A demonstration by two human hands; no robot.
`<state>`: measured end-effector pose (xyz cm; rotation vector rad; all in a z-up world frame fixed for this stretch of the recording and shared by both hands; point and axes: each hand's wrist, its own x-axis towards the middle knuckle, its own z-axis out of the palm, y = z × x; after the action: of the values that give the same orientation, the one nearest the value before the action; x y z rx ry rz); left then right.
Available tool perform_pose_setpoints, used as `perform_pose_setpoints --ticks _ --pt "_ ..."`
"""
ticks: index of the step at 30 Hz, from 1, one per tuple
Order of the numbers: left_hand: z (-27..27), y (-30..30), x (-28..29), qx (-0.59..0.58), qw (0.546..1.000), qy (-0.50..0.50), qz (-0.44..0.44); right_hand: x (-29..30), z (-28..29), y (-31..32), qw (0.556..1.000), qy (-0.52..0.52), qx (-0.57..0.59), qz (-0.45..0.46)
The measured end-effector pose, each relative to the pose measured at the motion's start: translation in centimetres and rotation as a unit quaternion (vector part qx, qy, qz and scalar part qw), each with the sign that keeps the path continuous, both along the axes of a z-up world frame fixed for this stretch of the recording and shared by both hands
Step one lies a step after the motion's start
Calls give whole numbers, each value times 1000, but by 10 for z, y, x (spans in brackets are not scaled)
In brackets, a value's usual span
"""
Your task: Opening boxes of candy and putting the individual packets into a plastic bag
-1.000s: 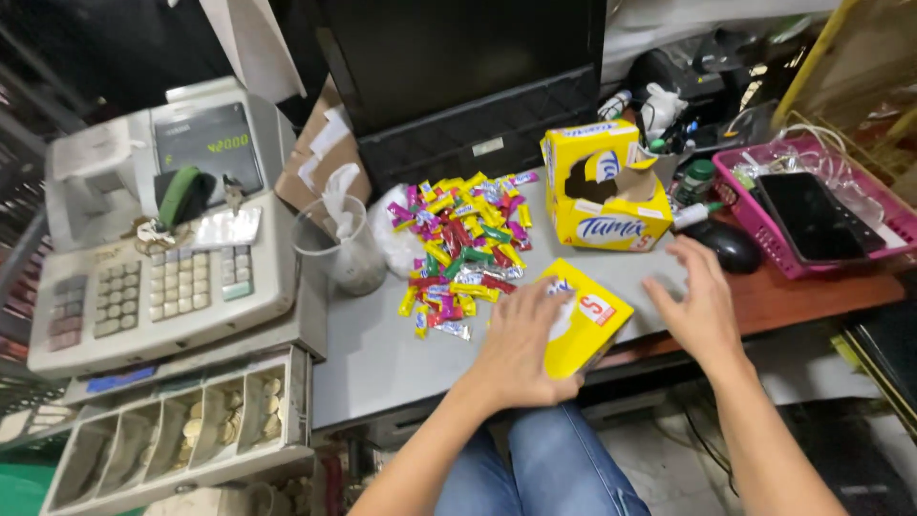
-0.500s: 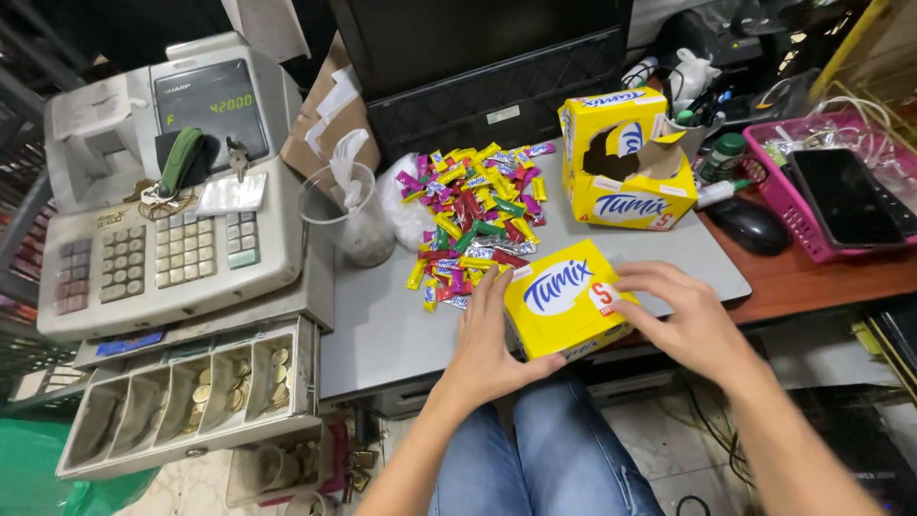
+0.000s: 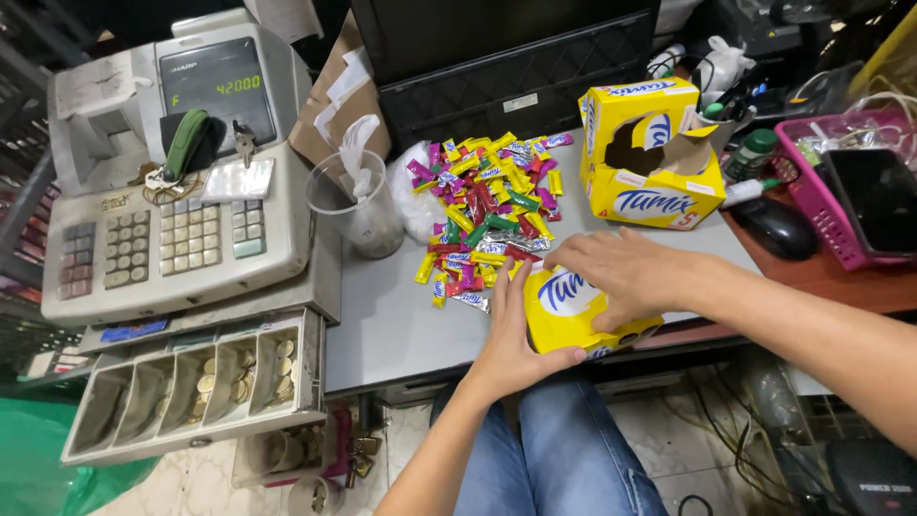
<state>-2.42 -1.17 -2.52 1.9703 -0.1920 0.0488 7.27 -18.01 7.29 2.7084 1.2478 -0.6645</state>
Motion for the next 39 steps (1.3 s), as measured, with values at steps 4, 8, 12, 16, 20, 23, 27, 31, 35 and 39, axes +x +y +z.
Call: perform_pose_setpoints --ticks 4,8,12,16,20,23,27,31,35,39 --pt "-7 -1 3 -4 1000 -10 -6 9 -39 -1 997 -74 -3 3" --pt "-8 0 9 -18 999 -23 -16 9 -39 1 996 -90 0 -5" --pt "-22 11 23 -29 997 -20 -67 -1 -23 8 996 -78 -19 25" --pt "-13 17 24 -19 996 -13 -88 -7 -50 2 987 -144 -15 74" --pt "-10 19 25 -15 995 -21 -99 -26 -71 -4 971 -211 21 111" --pt "-12 21 24 -11 994 -31 -105 -36 -85 -4 966 -206 42 148" --pt "-18 27 26 -21 991 -64 -117 -27 -113 -8 927 -305 81 202" --pt "-25 29 24 3 990 -94 -110 -4 -99 -21 946 -274 131 116" --pt "-24 28 21 20 991 -94 -93 -17 -48 -31 981 -102 158 45" --pt "-25 26 23 29 992 -95 -79 -13 -55 -40 987 -61 149 17"
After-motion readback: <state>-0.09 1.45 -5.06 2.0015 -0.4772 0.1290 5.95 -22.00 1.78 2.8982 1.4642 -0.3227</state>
